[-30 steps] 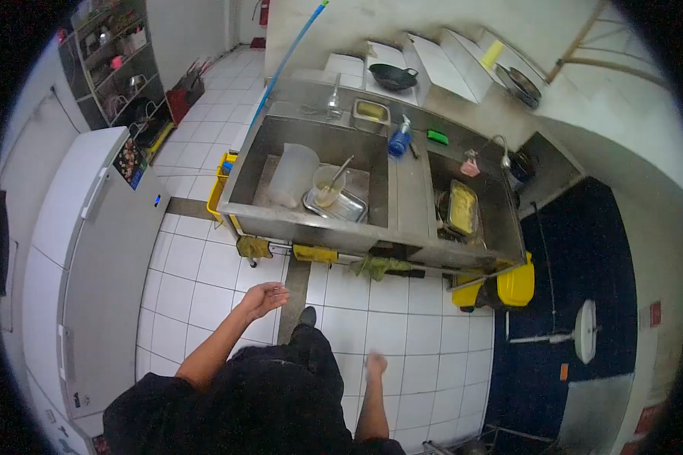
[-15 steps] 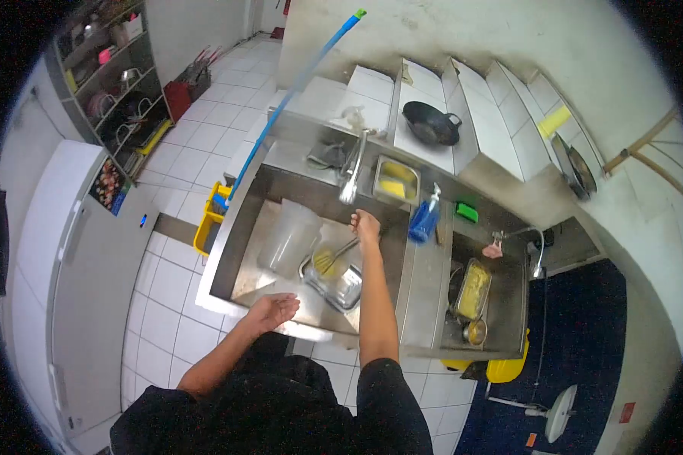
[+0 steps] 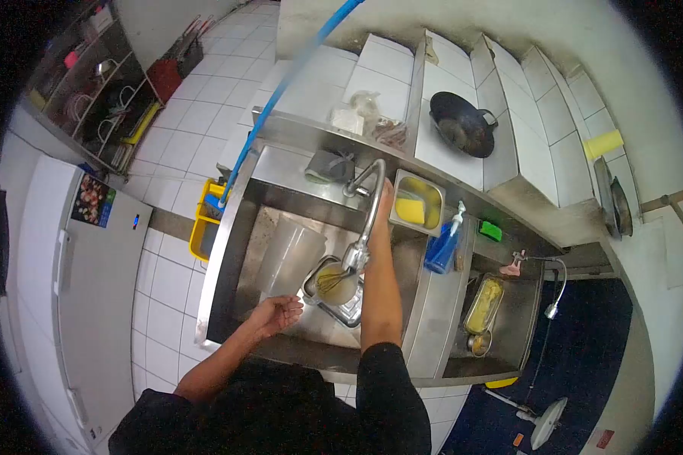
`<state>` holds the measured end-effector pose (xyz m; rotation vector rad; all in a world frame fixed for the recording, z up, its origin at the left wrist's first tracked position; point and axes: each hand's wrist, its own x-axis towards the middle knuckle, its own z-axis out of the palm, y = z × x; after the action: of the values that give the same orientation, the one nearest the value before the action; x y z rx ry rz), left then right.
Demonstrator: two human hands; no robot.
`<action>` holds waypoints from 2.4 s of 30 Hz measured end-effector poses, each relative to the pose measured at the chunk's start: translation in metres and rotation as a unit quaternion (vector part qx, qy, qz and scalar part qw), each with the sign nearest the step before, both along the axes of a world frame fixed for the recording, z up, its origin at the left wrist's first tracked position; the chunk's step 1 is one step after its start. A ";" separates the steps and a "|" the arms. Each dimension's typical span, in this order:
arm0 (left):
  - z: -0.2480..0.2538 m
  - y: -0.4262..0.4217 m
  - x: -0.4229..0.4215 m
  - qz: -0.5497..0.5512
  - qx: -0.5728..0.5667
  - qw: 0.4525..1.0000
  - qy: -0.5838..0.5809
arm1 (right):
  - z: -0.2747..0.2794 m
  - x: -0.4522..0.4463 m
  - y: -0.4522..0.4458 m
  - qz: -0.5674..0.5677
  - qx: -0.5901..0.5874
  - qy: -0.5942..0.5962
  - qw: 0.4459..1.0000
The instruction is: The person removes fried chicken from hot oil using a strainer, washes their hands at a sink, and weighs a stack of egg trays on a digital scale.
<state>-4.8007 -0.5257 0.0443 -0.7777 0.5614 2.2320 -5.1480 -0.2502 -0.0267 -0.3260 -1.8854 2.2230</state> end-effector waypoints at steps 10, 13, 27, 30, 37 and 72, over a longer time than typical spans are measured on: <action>0.027 0.103 -0.099 0.095 0.080 0.992 -0.001 | 0.106 0.201 -0.053 0.005 -0.214 -0.164 0.963; -0.014 0.143 -0.128 0.157 0.116 0.980 0.029 | 0.077 0.226 -0.053 -0.015 -0.262 -0.200 0.944; 0.016 0.134 -0.140 -0.027 -0.583 0.571 0.578 | 0.129 0.230 -0.082 0.106 -0.441 -0.143 0.880; -0.008 0.128 -0.173 -0.059 -0.503 0.773 0.382 | 0.132 0.237 -0.091 0.065 -0.427 -0.123 0.893; 0.012 0.134 -0.115 0.164 0.116 0.971 0.127 | 0.103 0.192 -0.091 0.112 -0.488 -0.142 0.854; -0.032 0.167 -0.149 -0.039 -0.365 0.927 0.077 | 0.072 0.210 -0.078 0.061 -0.144 -0.209 0.965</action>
<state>-4.9495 -0.3586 0.0121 -0.9084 1.5221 2.0053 -4.9383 -0.3279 0.0448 -0.8050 -1.7979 2.6867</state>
